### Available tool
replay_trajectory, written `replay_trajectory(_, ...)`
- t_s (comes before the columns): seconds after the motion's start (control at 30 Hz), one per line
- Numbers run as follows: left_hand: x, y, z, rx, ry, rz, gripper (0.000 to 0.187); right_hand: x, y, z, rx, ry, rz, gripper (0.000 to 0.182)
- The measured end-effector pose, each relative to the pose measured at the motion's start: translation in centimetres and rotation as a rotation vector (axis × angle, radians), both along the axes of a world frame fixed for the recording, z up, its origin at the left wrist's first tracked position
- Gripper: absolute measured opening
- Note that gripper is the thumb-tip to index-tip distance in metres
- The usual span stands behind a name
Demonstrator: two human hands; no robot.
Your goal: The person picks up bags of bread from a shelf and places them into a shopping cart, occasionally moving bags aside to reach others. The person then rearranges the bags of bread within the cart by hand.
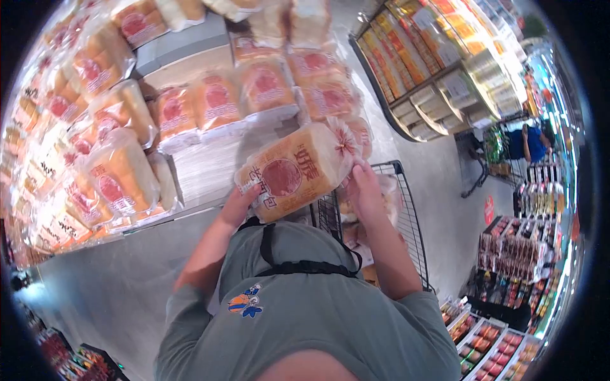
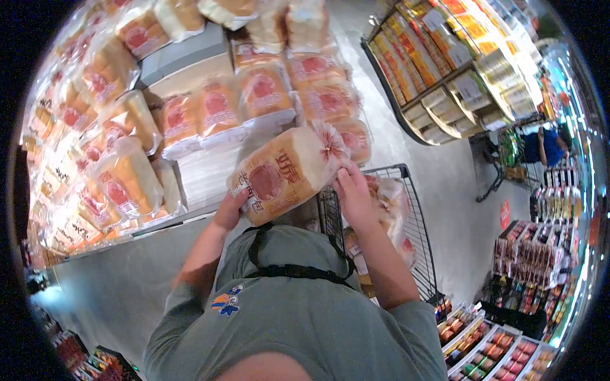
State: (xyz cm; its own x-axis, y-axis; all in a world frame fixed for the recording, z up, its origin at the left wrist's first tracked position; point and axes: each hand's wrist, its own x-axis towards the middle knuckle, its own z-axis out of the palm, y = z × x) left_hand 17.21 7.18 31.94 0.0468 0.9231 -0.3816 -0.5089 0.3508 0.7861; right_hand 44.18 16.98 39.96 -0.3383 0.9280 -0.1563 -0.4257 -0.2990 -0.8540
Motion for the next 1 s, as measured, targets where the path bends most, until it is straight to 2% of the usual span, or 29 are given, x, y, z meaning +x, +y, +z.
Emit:
replay_trajectory(0.03, -0.7, -0.6, 0.0, -0.001, 0.001, 0.020, 0.054, -0.1, 0.2, -2.0, 0.047, 0.006, 0.102, 0.047)
replay_trajectory(0.07, -1.3, -1.2, 0.0, 0.014, 0.002, 0.031, 0.056, -1.3, 0.3, -2.4, 0.046, 0.008, 0.123, 0.047)
replay_trajectory(0.13, -2.5, -2.9, 0.2, 0.030, 0.006, 0.065, 0.057, -4.4, 0.3, -2.9, 0.201, -0.264, 0.169, 0.054)
replay_trajectory(0.23, -4.0, -6.4, 1.7, -0.042, 0.000, 0.158, 0.064, -9.4, 1.2, -1.5, 0.244, -0.240, 0.362, 0.059)
replay_trajectory(0.27, -4.8, -7.5, 2.5, -0.150, 0.112, 0.160, 0.067, -11.3, 1.5, -1.3, 0.286, -0.277, 0.438, 0.059)
replay_trajectory(0.3, -5.6, -8.4, 3.0, -0.258, 0.224, 0.160, 0.070, -13.0, 1.8, -1.7, 0.292, -0.270, 0.449, 0.059)
replay_trajectory(0.37, -7.8, -10.4, 3.2, -0.297, 0.268, 0.138, 0.072, -16.5, 2.2, -3.1, 0.234, -0.432, 0.698, 0.059)
replay_trajectory(0.4, -8.6, -10.9, 3.6, -0.338, 0.306, 0.104, 0.074, -18.3, 2.6, -3.6, 0.243, -0.427, 0.707, 0.059)
replay_trajectory(0.47, -9.8, -11.8, 5.0, -0.362, 0.332, 0.150, 0.073, -21.7, 3.2, -4.7, 0.117, -0.549, 1.014, 0.060)
replay_trajectory(0.57, -11.3, -12.5, 5.7, -0.417, 0.384, 0.265, 0.069, -26.3, 3.3, -7.2, 0.201, -0.442, 1.010, 0.059)
replay_trajectory(0.7, -12.3, -11.6, 4.5, -0.383, 0.346, 0.315, 0.057, -31.0, 3.3, -10.0, 0.216, -0.480, 0.977, 0.058)
replay_trajectory(0.77, -12.0, -10.5, 3.7, -0.367, 0.394, 0.363, 0.050, -32.4, 2.5, -10.4, 0.144, -0.257, 0.879, 0.052)
replay_trajectory(0.8, -12.0, -10.1, 3.2, -0.371, 0.397, 0.373, 0.050, -32.9, 2.5, -10.7, 0.145, -0.250, 0.888, 0.052)
replay_trajectory(0.87, -12.1, -9.6, 2.1, -0.335, 0.420, 0.443, 0.049, -33.4, 2.7, -11.6, 0.293, -0.167, 0.713, 0.050)
replay_trajectory(0.93, -12.4, -9.4, 1.6, -0.342, 0.399, 0.444, 0.052, -33.4, 2.8, -12.8, 0.241, -0.191, 0.643, 0.054)
replay_trajectory(1.0, -12.5, -9.1, 1.8, -0.355, 0.444, 0.445, 0.055, -32.7, 2.6, -13.2, 0.576, -0.447, 0.507, 0.060)
